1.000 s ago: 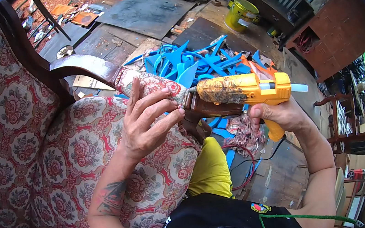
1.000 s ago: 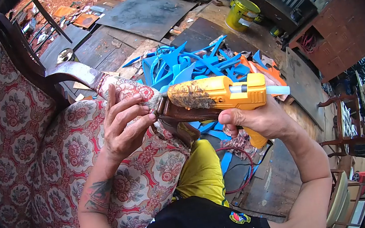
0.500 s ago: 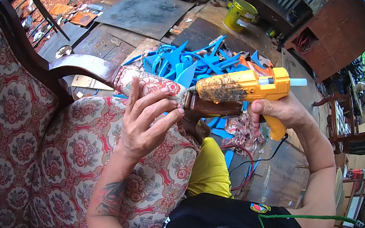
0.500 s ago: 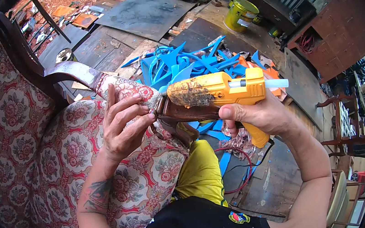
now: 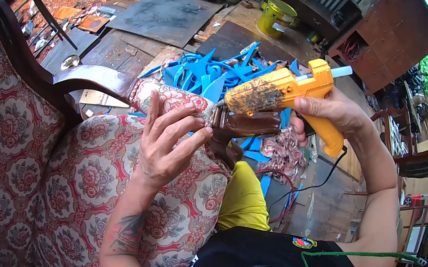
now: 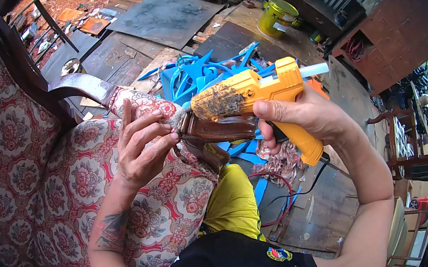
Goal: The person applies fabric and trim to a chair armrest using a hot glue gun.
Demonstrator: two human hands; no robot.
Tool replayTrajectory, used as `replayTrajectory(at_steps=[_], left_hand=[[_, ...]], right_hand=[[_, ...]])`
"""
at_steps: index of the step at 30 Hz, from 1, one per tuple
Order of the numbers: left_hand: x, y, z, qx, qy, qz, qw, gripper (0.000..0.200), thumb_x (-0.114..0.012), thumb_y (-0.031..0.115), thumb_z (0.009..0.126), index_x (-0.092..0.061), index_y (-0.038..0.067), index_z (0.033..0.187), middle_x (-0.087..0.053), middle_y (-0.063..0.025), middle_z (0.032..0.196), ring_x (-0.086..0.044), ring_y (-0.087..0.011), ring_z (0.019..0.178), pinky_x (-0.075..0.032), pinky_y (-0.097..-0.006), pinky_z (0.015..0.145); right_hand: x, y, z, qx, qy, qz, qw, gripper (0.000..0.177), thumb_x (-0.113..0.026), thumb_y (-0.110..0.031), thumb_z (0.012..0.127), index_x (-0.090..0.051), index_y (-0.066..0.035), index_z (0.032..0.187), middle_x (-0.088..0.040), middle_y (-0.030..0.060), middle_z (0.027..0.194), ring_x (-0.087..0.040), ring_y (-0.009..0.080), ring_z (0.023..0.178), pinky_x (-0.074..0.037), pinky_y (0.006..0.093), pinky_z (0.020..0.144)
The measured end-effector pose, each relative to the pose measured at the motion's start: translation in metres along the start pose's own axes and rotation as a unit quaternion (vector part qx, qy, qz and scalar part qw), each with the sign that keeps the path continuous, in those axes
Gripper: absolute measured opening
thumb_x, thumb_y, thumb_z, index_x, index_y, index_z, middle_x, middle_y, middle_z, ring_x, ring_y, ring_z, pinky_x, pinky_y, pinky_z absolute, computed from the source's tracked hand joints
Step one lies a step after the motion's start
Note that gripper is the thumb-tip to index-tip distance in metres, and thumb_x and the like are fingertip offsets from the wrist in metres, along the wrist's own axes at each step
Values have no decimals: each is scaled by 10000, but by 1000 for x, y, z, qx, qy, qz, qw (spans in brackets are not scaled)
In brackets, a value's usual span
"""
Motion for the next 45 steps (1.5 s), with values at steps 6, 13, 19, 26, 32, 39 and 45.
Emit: replayTrajectory(at_steps=[6, 13, 19, 26, 32, 39, 45], left_hand=[[0, 1, 1, 0, 4, -3, 1000, 391, -821, 51, 832, -770, 206, 1188, -746, 16, 1119, -702, -237, 1259, -265, -679, 1336], [3, 3, 5, 2, 8, -3, 1000, 365, -891, 33, 794, -804, 190, 1111, -741, -4, 1083, -724, -266, 1201, -331, -684, 1305], [0, 0, 3, 0, 3, -3, 1000, 372, -804, -2, 842, -781, 184, 1163, -736, -7, 1148, -702, -246, 1253, -267, -673, 1338], [0, 10, 3, -17, 18, 21, 999, 365, -858, -63, 844, -771, 117, 1149, -753, -90, 1161, -739, -336, 1175, -425, -620, 1247], [0, 6, -6, -36, 14, 37, 999, 335, -813, -81, 906, -724, 27, 1211, -740, -134, 1222, -727, -390, 1230, -429, -658, 1241], [10, -11, -15, -3, 4, 41, 999, 437, -767, -165, 904, -670, -9, 1301, -706, -157, 1315, -686, -389, 1314, -494, -591, 1210], [10, -17, -16, 30, 11, 7, 999, 516, -790, -154, 873, -629, -25, 1346, -713, -207, 1371, -690, -386, 1313, -518, -530, 1183]], right_hand=[[-1, -15, 3, -21, 10, -32, 999, 456, -827, -418, 1001, -680, -15, 1156, -718, 66, 801, -720, 174, 674, -632, 350, 626], [-4, -27, 8, -52, 6, -82, 995, 490, -829, -438, 996, -671, -9, 1171, -718, 77, 810, -721, 170, 677, -624, 322, 618], [13, -23, 5, 80, 78, -2, 994, 374, -803, -364, 1029, -695, -19, 1125, -721, 57, 817, -719, 174, 681, -609, 338, 629], [129, 136, -21, 194, 311, -132, 921, 226, -731, -137, 991, -704, 6, 1164, -748, 54, 985, -709, 143, 900, -577, 325, 845], [171, 448, -71, -25, 455, -295, 840, 986, -770, -187, 903, -257, 3, 1724, -670, 314, 1359, -658, 459, 1258, -498, 459, 1117], [86, 663, -165, -282, 483, -360, 747, 1119, -896, -161, 818, -242, -65, 1721, -622, 281, 1310, -614, 470, 1208, -507, 571, 1046], [50, 703, -155, -464, 399, -231, 756, 1085, -904, -296, 863, -277, -90, 1725, -570, 269, 1441, -552, 477, 1340, -451, 648, 1081]])
Point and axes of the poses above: each hand's wrist, its own z-axis towards the middle knuckle, its own x-axis out of the back of the hand, y = z × x, the point moved 10 cm from there along z, towards the middle knuckle
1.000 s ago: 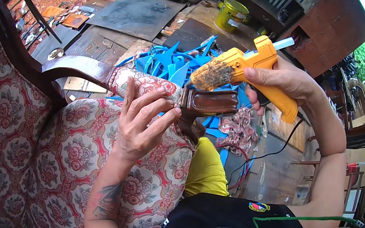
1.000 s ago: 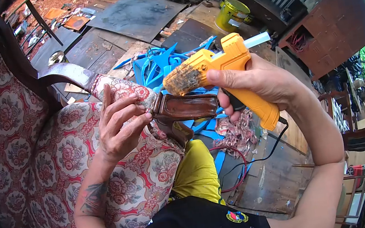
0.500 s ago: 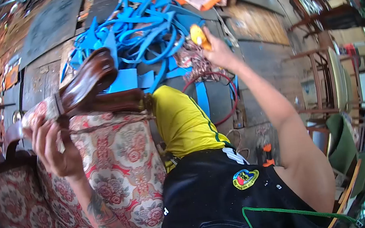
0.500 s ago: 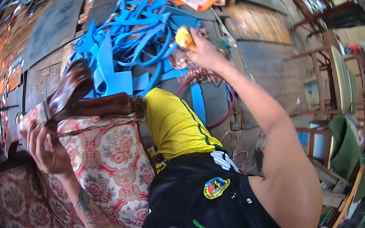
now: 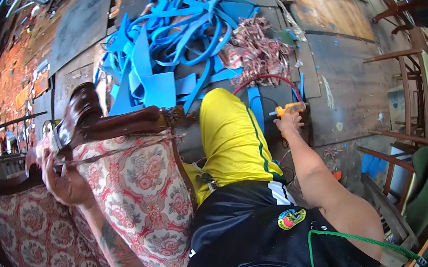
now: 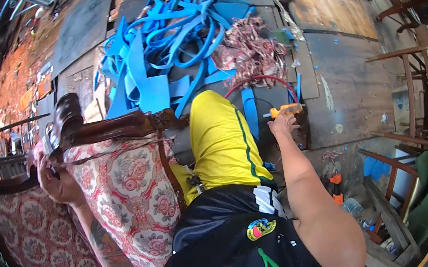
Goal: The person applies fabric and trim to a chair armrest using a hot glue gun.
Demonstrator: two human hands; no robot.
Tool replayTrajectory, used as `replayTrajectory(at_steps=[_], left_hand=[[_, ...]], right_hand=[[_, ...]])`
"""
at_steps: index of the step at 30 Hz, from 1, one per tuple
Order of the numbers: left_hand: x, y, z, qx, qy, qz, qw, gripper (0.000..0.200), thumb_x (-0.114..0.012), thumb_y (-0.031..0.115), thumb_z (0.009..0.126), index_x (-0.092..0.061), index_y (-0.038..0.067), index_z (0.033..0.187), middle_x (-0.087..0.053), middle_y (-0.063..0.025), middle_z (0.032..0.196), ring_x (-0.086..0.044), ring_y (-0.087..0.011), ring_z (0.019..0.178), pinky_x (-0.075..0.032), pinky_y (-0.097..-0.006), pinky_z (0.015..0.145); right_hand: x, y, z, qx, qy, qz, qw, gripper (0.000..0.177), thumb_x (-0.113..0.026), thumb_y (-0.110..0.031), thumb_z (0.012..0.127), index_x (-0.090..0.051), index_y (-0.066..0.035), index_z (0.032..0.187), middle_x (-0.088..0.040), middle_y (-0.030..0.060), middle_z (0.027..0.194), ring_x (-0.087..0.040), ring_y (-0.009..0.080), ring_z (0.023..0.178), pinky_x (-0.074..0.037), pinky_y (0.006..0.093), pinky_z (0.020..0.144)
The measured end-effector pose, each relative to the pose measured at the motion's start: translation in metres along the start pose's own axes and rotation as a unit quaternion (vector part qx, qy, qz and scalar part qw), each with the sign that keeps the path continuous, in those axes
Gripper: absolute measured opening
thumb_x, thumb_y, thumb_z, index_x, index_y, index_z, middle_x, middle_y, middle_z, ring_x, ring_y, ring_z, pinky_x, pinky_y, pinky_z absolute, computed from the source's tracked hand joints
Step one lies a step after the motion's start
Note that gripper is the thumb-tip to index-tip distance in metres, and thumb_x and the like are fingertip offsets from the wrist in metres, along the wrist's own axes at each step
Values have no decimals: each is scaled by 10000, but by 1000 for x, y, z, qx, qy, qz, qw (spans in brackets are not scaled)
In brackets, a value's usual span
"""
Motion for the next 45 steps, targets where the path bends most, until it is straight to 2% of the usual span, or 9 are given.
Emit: replayTrajectory(at_steps=[4, 8, 16, 20, 28, 32, 34, 36, 45], left_hand=[[-5, 17, 5, -35, -5, 79, 996, 457, -816, -100, 885, -649, -12, 1301, -749, -161, 1310, -722, -343, 1248, -471, -544, 1219], [-9, 32, 14, -30, 9, 64, 997, 449, -852, -53, 848, -699, 53, 1257, -760, -126, 1278, -721, -322, 1259, -399, -572, 1268], [-7, 35, 15, 13, 41, 28, 999, 475, -819, -56, 848, -703, 119, 1274, -748, -95, 1248, -709, -315, 1264, -366, -616, 1286], [-7, 33, 13, 38, 38, 40, 998, 532, -836, -43, 832, -687, 123, 1314, -727, -89, 1277, -693, -324, 1284, -370, -615, 1286], [-5, 32, 13, 61, 55, 44, 996, 476, -901, 40, 828, -696, 137, 1246, -728, -70, 1256, -687, -336, 1295, -395, -624, 1263], [-6, 37, 8, 48, 59, 95, 993, 441, -914, -15, 768, -702, 131, 1127, -736, -79, 1183, -701, -348, 1260, -431, -626, 1241], [-6, 41, 7, 51, 71, 110, 990, 341, -893, 16, 798, -746, 170, 1064, -721, -23, 1171, -706, -286, 1199, -425, -597, 1257], [-9, 48, 5, 27, 60, 159, 985, 338, -887, 26, 799, -756, 205, 1055, -716, 9, 1128, -704, -237, 1103, -443, -577, 1244], [-13, 64, 5, 51, 68, 225, 971, 280, -855, -8, 811, -800, 143, 1039, -743, -37, 958, -719, -256, 937, -566, -486, 966]], right_hand=[[77, -54, -7, 101, 58, 149, 982, 888, -888, -333, 901, -472, -44, 1631, -640, 276, 1427, -606, 431, 1355, -451, 634, 1121], [201, -152, -77, 341, 103, 394, 847, 451, -801, -199, 997, -716, 37, 1372, -770, 193, 1143, -780, 284, 980, -623, 371, 875], [354, -367, -367, 748, 25, 384, 541, 148, -820, -73, 982, -801, -11, 1116, -803, 98, 1126, -755, 174, 989, -609, 320, 848], [293, -429, -401, 679, -159, 355, 623, 360, -822, -74, 994, -698, 36, 1314, -791, 118, 1159, -756, 142, 1001, -613, 285, 913], [289, -436, -407, 576, -351, 379, 633, 421, -788, -69, 1027, -621, 47, 1396, -759, 46, 1081, -716, 72, 913, -615, 269, 783], [375, -455, -437, 756, -144, 226, 597, 306, -858, -146, 966, -747, 28, 1191, -759, 88, 865, -723, 132, 736, -565, 315, 652], [389, -470, -459, 834, -100, 93, 535, 252, -793, -176, 948, -699, 58, 948, -719, 279, 850, -738, 457, 791, -574, 523, 705], [399, -490, -467, 850, -86, 16, 520, 246, -738, -150, 945, -654, 65, 857, -688, 316, 800, -722, 504, 821, -580, 571, 746], [417, -535, -488, 909, 24, -129, 397, 185, -752, -166, 922, -752, 11, 975, -720, 215, 906, -718, 433, 906, -578, 515, 814]])
Point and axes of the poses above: each hand's wrist, its own z-axis towards the middle knuckle, its own x-axis out of the back of the hand, y = z × x, the point moved 10 cm from there along z, towards the middle knuckle
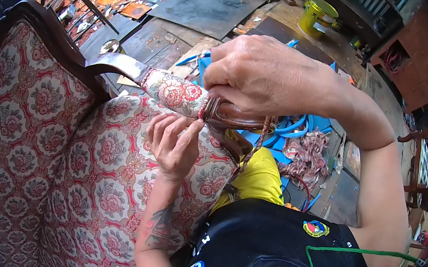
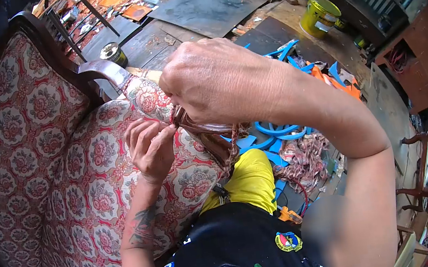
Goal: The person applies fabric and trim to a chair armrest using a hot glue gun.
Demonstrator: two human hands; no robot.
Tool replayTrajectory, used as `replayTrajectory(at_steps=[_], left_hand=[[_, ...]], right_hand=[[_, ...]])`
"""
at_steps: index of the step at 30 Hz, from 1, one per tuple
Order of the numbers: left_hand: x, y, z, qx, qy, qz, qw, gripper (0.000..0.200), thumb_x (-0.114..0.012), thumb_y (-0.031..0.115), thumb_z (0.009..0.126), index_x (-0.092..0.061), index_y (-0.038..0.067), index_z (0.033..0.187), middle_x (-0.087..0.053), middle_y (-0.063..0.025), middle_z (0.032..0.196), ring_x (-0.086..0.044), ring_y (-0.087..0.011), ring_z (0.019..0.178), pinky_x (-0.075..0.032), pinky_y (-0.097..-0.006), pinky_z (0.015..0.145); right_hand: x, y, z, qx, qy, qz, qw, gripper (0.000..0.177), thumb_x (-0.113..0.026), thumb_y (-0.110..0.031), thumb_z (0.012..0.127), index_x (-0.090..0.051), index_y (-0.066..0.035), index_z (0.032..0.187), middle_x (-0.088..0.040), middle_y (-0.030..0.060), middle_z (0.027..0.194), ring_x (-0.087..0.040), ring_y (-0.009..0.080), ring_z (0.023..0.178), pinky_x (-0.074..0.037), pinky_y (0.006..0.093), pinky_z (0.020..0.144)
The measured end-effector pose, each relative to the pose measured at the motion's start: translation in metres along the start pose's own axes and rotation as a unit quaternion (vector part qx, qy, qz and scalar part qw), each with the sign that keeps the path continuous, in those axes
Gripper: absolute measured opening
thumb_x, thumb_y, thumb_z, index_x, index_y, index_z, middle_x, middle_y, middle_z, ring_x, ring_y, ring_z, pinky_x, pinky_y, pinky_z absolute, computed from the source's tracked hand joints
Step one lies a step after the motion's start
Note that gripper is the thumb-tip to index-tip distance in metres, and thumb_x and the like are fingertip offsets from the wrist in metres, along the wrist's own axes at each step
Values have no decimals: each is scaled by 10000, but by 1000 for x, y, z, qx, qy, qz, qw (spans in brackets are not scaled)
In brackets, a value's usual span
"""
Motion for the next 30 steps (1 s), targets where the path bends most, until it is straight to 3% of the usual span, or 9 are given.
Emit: replayTrajectory(at_steps=[5, 8, 11, 14, 16, 19, 23, 25, 30], left_hand=[[-5, 14, -7, 37, 1, 12, 999, 325, -803, -48, 838, -779, 128, 1110, -764, -43, 1061, -728, -257, 982, -566, -449, 936], [-5, 14, -13, 120, 36, 3, 992, 357, -841, -103, 855, -759, 44, 1170, -794, -119, 1080, -762, -300, 1005, -585, -433, 932], [-6, 18, -14, 178, 36, 5, 983, 362, -827, -105, 874, -757, 25, 1204, -799, -130, 1099, -767, -309, 1020, -585, -421, 937], [-5, 23, -10, 189, 31, 18, 981, 346, -825, -93, 890, -759, 17, 1211, -800, -137, 1099, -766, -310, 1017, -585, -417, 936], [-5, 23, -8, 195, 31, 29, 980, 333, -826, -90, 891, -761, 17, 1200, -801, -136, 1095, -766, -310, 1017, -584, -416, 936], [-3, 22, -6, 202, 30, 49, 978, 305, -837, -75, 889, -767, 18, 1172, -804, -130, 1082, -765, -309, 1014, -582, -411, 935], [-3, 21, -4, 204, 26, 61, 977, 284, -846, -62, 888, -772, 30, 1146, -808, -113, 1060, -764, -300, 1007, -576, -407, 943], [-3, 22, -4, 204, 24, 68, 976, 282, -849, -56, 888, -773, 34, 1144, -809, -108, 1055, -764, -297, 1005, -575, -407, 945], [-3, 22, -1, 198, 17, 71, 978, 273, -850, -30, 898, -773, 50, 1148, -803, -101, 1038, -759, -290, 988, -562, -417, 941]], right_hand=[[-9, 6, 6, 45, 13, 2, 999, 140, -723, -135, 932, -734, -1, 971, -703, 207, 942, -713, 430, 948, -576, 502, 828], [-13, 14, 7, 81, 44, 87, 992, 143, -705, -106, 944, -742, 6, 1024, -715, 219, 955, -721, 416, 946, -575, 492, 851], [-12, 22, 5, 101, 78, 137, 982, 144, -691, -79, 955, -758, 12, 1044, -730, 223, 975, -723, 409, 946, -573, 483, 864], [-17, 29, 7, 84, 31, 162, 983, 147, -698, -80, 964, -776, 13, 1045, -748, 213, 982, -724, 403, 938, -573, 472, 858], [-14, 34, 8, 62, 33, 253, 965, 188, -662, -89, 909, -768, 64, 933, -713, 280, 819, -743, 440, 891, -582, 528, 870], [-16, 36, 6, 81, 15, 241, 967, 102, -738, -56, 945, -781, 11, 1007, -743, 185, 934, -729, 367, 905, -572, 462, 837], [-16, 39, 3, 123, 44, 228, 965, 94, -753, -41, 936, -772, 5, 1016, -736, 174, 930, -733, 349, 897, -574, 448, 817], [-17, 42, 2, 109, 51, 236, 964, 139, -682, -64, 932, -768, 29, 991, -745, 238, 949, -737, 425, 952, -583, 508, 869], [-26, 52, 0, 109, 70, 259, 957, 99, -698, -33, 934, -745, 14, 1006, -739, 199, 960, -733, 398, 924, -588, 479, 829]])
Point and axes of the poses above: each hand's wrist, its own z-axis towards the middle knuckle, its own x-axis out of the back of the hand, y = z × x, the point moved 10 cm from there along z, towards the middle knuckle
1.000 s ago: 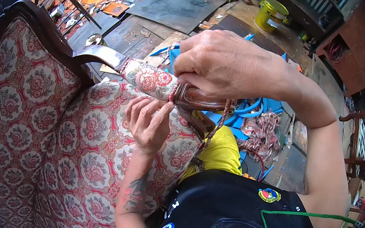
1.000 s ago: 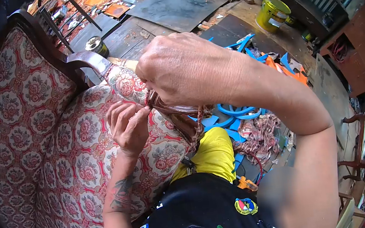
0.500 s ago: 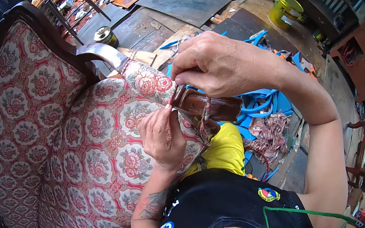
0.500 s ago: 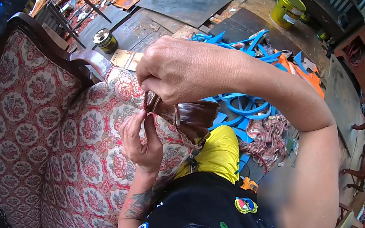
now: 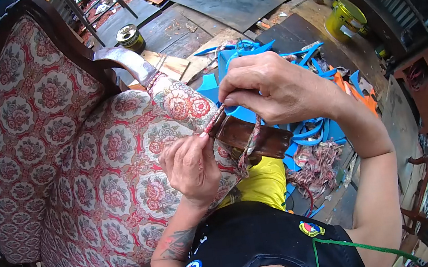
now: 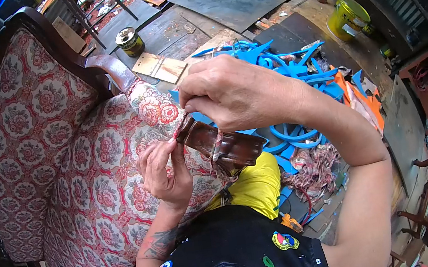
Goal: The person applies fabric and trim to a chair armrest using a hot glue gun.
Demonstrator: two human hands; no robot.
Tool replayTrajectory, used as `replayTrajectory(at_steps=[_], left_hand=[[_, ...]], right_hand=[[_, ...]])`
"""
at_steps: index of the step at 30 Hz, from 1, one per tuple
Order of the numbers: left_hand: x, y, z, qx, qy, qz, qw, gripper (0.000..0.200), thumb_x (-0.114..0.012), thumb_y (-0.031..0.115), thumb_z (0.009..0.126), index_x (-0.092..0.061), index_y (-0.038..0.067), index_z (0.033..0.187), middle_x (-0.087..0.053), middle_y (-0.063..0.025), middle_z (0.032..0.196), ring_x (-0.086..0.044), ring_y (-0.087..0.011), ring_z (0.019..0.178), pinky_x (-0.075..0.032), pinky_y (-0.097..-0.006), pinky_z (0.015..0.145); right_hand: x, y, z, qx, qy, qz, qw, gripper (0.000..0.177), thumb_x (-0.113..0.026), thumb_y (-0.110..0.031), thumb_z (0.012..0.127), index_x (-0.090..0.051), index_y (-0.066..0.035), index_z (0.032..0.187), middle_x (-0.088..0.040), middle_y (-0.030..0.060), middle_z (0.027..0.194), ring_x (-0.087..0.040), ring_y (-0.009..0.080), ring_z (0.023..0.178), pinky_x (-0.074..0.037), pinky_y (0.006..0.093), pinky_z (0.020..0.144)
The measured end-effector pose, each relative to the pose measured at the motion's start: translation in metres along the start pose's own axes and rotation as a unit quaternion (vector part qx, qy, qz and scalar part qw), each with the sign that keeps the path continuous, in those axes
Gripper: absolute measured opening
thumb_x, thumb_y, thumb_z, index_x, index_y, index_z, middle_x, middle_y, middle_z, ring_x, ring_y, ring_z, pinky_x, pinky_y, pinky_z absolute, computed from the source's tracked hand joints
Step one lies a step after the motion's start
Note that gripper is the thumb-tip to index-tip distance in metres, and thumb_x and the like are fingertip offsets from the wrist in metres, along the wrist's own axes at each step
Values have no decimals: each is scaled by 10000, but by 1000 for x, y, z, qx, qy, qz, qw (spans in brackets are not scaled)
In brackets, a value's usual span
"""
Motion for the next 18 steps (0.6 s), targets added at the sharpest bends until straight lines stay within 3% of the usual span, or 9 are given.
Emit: replayTrajectory(at_steps=[5, 6, 9, 16, 18], left_hand=[[1, -2, 0, -5, -5, 0, 1000, 273, -852, -18, 898, -772, 61, 1147, -792, -94, 1031, -751, -291, 971, -549, -424, 921], [0, -2, 0, -10, -9, 3, 1000, 274, -851, -15, 899, -772, 66, 1149, -789, -91, 1031, -748, -291, 965, -544, -424, 913], [0, -5, -3, -8, -3, -1, 1000, 311, -872, 48, 880, -773, 115, 1167, -766, -49, 1013, -732, -253, 942, -471, -418, 943], [1, -5, -1, -6, -7, -2, 1000, 321, -867, 68, 892, -770, 128, 1192, -754, -27, 1021, -724, -232, 954, -447, -413, 980], [0, -3, 2, -7, -27, -7, 1000, 309, -850, 13, 906, -751, 89, 1188, -779, -70, 1032, -732, -274, 961, -482, -423, 966]], right_hand=[[-1, 10, -4, -20, 20, 33, 999, 77, -747, -27, 951, -744, 8, 1019, -739, 158, 977, -743, 346, 907, -583, 435, 791], [-2, 13, -6, -21, 23, 32, 999, 95, -771, -5, 947, -759, -3, 1041, -737, 118, 964, -736, 287, 901, -576, 388, 807], [-5, 19, -9, -39, 23, 45, 998, 92, -772, 0, 946, -762, -2, 1037, -747, 120, 992, -738, 280, 917, -580, 384, 824], [-13, 35, -17, -66, 46, 91, 993, 141, -775, 54, 927, -778, -3, 1056, -754, 105, 999, -734, 234, 918, -578, 350, 800], [-16, 38, -17, -68, 41, 94, 992, 143, -772, 55, 931, -782, -4, 1062, -754, 104, 1003, -732, 232, 917, -578, 346, 799]])
Point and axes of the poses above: each hand's wrist, its own z-axis towards the middle knuckle, its own x-axis out of the back of the hand, y = z × x, the point moved 10 cm from there along z, towards the middle knuckle
